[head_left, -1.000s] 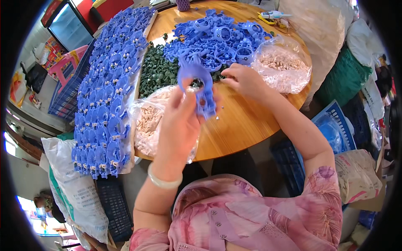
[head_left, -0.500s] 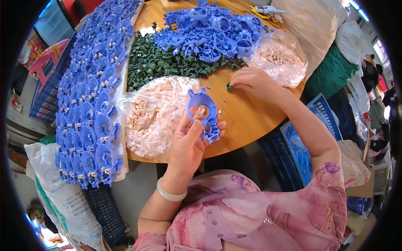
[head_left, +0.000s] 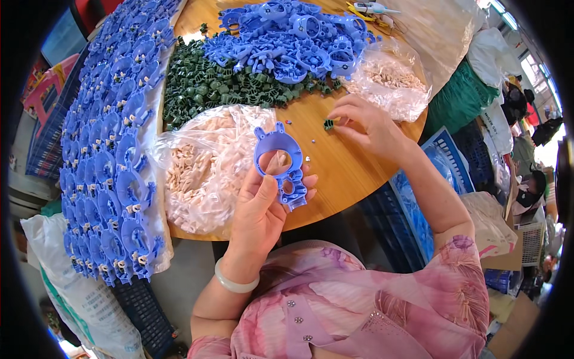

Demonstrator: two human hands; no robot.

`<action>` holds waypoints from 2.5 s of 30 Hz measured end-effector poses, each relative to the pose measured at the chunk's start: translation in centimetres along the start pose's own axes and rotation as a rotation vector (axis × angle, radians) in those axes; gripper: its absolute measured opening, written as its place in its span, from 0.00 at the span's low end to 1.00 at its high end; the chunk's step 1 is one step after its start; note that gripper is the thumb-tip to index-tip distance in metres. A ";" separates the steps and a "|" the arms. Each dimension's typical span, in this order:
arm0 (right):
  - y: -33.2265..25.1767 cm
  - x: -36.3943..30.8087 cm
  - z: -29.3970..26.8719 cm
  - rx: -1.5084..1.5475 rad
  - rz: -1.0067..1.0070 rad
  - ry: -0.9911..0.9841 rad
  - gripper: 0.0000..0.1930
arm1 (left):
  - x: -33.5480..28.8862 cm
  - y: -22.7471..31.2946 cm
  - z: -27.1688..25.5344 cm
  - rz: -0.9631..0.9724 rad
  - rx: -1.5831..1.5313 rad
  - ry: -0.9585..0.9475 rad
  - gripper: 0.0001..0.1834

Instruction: Assembling small plastic toy components by hand at a workbench.

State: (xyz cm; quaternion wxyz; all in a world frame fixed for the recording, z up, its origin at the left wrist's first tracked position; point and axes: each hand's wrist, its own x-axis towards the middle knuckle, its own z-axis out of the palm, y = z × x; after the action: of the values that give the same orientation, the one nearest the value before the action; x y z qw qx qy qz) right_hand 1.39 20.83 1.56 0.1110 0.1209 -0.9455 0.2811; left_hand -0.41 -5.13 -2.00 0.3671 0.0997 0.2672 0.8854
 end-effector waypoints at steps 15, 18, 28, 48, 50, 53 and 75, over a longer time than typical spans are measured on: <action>-0.1 -0.3 2.0 0.027 -0.001 0.114 0.05 | 0.4 -0.2 -0.2 0.060 -0.048 -0.041 0.29; -2.8 -0.6 2.0 0.223 0.004 0.234 0.05 | 0.5 -0.2 -0.1 0.069 -0.056 -0.061 0.32; -9.7 -1.1 5.4 0.111 -0.227 0.362 0.09 | 0.0 -0.2 -0.1 0.081 -0.084 -0.005 0.37; -10.4 -1.9 5.6 0.032 -0.202 0.287 0.08 | 0.0 -0.4 -0.9 0.101 -0.094 -0.062 0.33; -10.5 -1.8 5.4 0.091 -0.178 0.293 0.08 | 0.0 -0.3 -0.8 0.096 -0.118 -0.096 0.32; -10.6 -1.4 5.0 -0.028 -0.248 0.244 0.07 | -0.1 -0.1 -0.9 0.096 -0.127 -0.101 0.29; -16.5 16.0 10.7 -0.423 -0.529 -0.550 0.13 | 0.4 -0.5 -0.8 0.090 -0.234 -0.098 0.15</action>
State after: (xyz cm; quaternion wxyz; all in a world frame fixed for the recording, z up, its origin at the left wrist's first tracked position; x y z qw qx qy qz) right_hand -10.47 -1.23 5.59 -0.0543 0.4041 -0.9131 0.0004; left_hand -0.72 -4.86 -2.98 0.3487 0.1112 0.1392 0.9202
